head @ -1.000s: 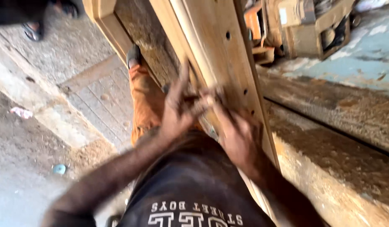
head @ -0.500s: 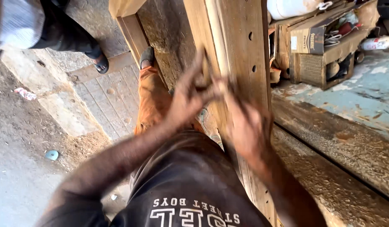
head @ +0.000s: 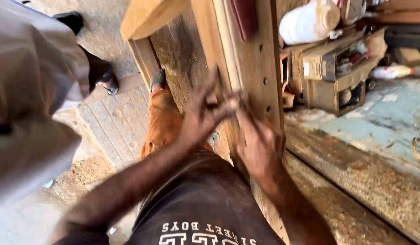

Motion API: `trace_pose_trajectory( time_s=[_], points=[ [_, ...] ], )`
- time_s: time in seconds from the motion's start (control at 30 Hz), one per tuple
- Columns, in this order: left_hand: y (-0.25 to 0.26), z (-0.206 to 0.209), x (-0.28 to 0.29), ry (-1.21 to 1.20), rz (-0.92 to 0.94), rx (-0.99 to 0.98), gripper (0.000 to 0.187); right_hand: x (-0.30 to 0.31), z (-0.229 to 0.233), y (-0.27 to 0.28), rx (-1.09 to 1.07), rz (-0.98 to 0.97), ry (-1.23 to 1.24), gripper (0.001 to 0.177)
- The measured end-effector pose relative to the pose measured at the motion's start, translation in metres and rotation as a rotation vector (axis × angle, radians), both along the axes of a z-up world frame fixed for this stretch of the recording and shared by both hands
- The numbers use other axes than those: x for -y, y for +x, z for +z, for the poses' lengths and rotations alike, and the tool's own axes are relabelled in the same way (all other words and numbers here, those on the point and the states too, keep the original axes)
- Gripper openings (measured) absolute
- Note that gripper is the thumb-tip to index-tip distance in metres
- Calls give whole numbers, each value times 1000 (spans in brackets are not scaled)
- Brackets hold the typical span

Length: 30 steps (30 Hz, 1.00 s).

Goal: The person sands the inner and outer edges of a wooden frame with sandpaper and uses a hammer to drive a chisel into the wood.

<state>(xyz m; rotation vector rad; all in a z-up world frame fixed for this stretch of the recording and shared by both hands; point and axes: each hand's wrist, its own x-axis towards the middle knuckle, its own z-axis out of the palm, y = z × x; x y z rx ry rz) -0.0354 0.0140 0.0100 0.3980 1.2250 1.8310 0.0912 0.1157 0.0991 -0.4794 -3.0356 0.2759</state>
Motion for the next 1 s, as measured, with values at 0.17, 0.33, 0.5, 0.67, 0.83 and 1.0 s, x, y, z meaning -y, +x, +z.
trace_pose_trajectory(
  time_s=[0.17,0.33,0.5,0.67,0.83,1.0],
  points=[
    [-20,-4,-11,-120,42,-6,105,-15,-7,-39,113,-100,-101,41],
    [-21,0,-10,-228,42,-101,111,-13,0,-42,14,-28,-36,44],
    [-41,-4,-15,-268,16,-181,110,-18,2,-63,33,-23,-30,52],
    [-43,-4,-18,-131,108,29,100,-20,-4,-69,81,-91,-71,44],
    [-75,4,-22,-129,84,-40,96,-19,-4,-80,20,-48,-32,47],
    [-74,-2,-20,-281,55,-108,94,-21,-5,-96,129,-133,-92,46]
  ],
)
